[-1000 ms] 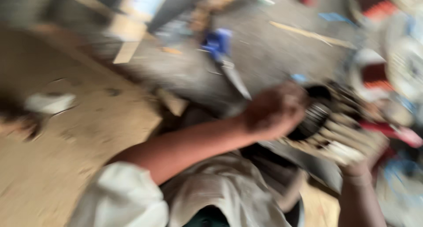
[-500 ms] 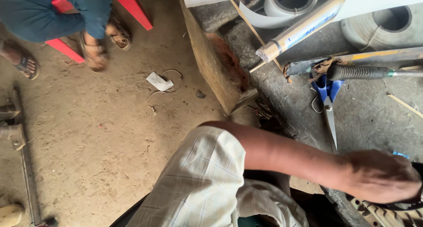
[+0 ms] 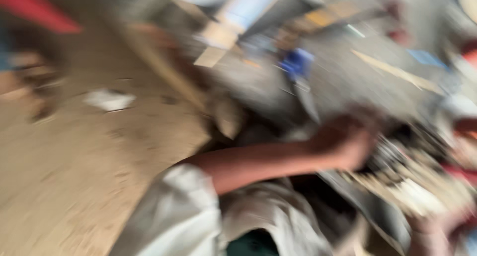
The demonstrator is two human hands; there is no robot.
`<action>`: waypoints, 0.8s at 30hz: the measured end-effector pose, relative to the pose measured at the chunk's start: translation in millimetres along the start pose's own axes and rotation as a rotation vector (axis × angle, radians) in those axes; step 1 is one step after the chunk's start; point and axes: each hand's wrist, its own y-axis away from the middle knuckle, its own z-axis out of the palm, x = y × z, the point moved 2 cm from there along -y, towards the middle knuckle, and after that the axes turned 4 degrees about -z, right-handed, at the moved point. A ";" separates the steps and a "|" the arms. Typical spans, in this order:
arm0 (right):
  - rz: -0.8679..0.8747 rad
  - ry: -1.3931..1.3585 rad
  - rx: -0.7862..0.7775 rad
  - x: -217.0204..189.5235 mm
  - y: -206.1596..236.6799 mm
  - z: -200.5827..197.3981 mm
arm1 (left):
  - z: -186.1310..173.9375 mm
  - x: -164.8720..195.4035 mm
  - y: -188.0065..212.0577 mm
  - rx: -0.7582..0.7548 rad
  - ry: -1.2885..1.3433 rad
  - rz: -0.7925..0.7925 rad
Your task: The person works on a small electric motor stator, repeatedly inserting and adjusting copper wire coils into the stator slots by hand. They use a rubber mallet to tap the stator body to seat the coils and occasionally rotate the stator to access different slots. The person also handles a bundle of copper wire and a red-handled tool on the workbench.
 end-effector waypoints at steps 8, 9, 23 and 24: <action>-0.168 -0.196 -0.157 10.9 -2.3 3.1 | -37.1 28.6 -5.9 -0.176 0.249 -0.264; -0.180 -0.179 -0.144 2.8 -8.7 5.6 | -39.2 32.0 -6.8 -0.183 0.248 -0.268; 0.751 -1.732 0.249 66.0 34.5 31.0 | -54.9 35.4 -6.5 0.005 0.084 0.008; 0.792 -1.605 0.182 71.9 39.0 31.4 | -54.7 35.3 -9.6 -0.013 0.065 0.041</action>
